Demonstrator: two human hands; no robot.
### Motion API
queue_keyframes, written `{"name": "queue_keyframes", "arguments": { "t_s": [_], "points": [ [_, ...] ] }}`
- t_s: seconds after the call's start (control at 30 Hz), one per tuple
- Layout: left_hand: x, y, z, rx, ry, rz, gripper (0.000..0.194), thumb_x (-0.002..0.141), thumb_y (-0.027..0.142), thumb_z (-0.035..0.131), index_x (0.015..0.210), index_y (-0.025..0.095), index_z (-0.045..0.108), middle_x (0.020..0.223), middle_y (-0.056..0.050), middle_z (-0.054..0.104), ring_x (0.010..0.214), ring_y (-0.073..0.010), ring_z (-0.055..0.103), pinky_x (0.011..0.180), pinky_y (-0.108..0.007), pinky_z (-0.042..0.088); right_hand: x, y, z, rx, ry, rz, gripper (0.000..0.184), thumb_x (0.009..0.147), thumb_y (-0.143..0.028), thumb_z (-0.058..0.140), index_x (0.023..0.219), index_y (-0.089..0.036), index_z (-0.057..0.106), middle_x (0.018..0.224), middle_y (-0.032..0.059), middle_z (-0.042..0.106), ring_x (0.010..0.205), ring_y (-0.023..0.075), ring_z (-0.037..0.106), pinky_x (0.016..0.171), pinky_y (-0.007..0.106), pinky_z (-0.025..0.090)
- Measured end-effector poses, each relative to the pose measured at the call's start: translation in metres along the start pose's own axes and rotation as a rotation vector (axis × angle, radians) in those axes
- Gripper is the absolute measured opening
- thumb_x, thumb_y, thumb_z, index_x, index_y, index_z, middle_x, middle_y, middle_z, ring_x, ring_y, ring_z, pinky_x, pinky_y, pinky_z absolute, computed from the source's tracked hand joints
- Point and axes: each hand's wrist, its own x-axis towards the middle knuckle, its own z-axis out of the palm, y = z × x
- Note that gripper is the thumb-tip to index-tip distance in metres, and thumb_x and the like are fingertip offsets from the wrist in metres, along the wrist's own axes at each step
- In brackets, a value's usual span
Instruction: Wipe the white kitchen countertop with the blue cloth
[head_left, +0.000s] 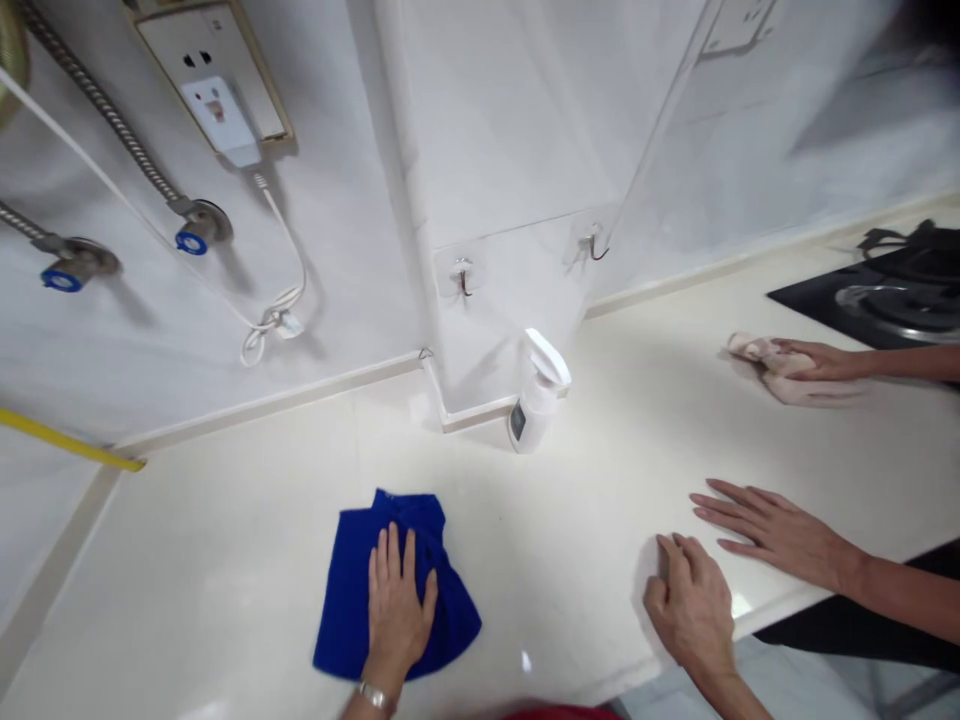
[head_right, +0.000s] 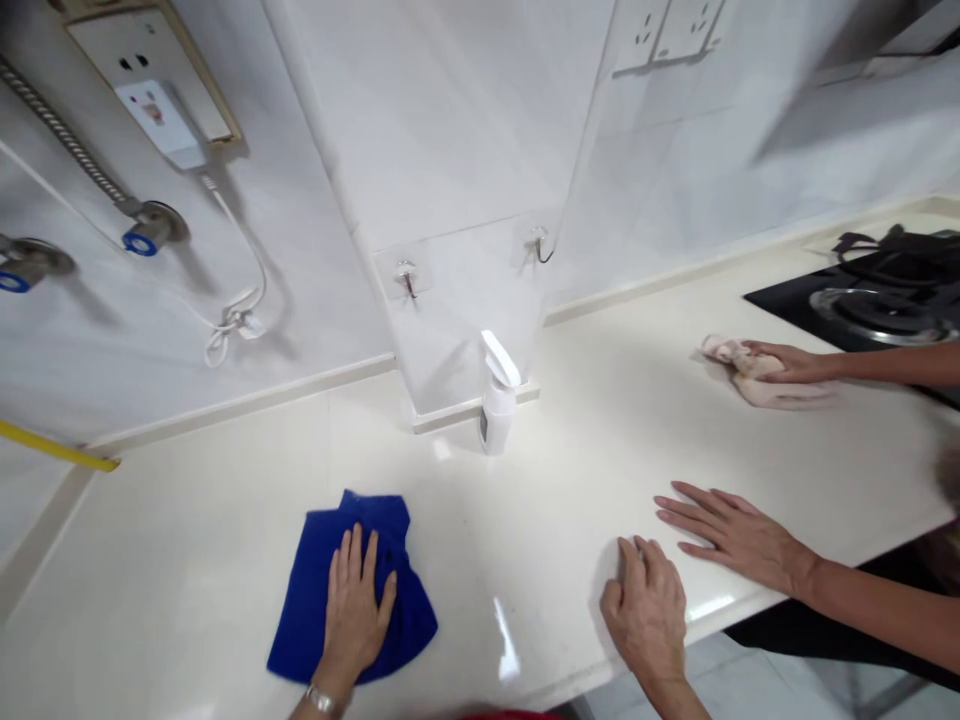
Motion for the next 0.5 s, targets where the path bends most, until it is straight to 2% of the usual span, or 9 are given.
{"name": "queue_keyframes", "arguments": {
  "t_s": [0.1, 0.23, 0.5],
  "points": [
    [0.057, 0.008, 0.002, -0.071, -0.053, 0.031, 0.060, 0.097, 0.043, 0.035, 0.153, 0.023, 0.027, 0.165, -0.011, 0.025, 0.153, -0.0258, 0.021, 0.124, -0.052, 0.031, 0.000, -0.002, 0.000, 0.007, 0.006, 0.012, 0.051, 0.086, -0.021, 0.042, 0.136, -0.011, 0.043, 0.135, 0.0200, 0.049, 0.133, 0.0379, 0.043, 0.107, 0.056, 0.042],
    [0.121, 0.011, 0.009, -0.154, -0.041, -0.027, 0.057, 0.098, 0.043, 0.031, 0.151, 0.024, 0.032, 0.164, -0.010, 0.026, 0.154, -0.0250, 0.019, 0.126, -0.052, 0.025, 0.000, -0.003, 0.001, 0.029, 0.007, 0.033, 0.049, 0.087, -0.022, 0.039, 0.135, -0.012, 0.045, 0.135, 0.0190, 0.049, 0.134, 0.0371, 0.043, 0.109, 0.056, 0.042],
    [0.219, 0.009, 0.022, -0.204, 0.012, -0.100, 0.052, 0.097, 0.033, 0.033, 0.147, 0.024, 0.041, 0.162, -0.007, 0.034, 0.152, -0.0255, 0.025, 0.126, -0.051, 0.025, -0.001, 0.004, 0.009, 0.037, 0.028, 0.005, 0.051, 0.088, -0.024, 0.040, 0.138, -0.015, 0.042, 0.135, 0.0192, 0.048, 0.130, 0.0385, 0.047, 0.103, 0.056, 0.047]
  ]
}}
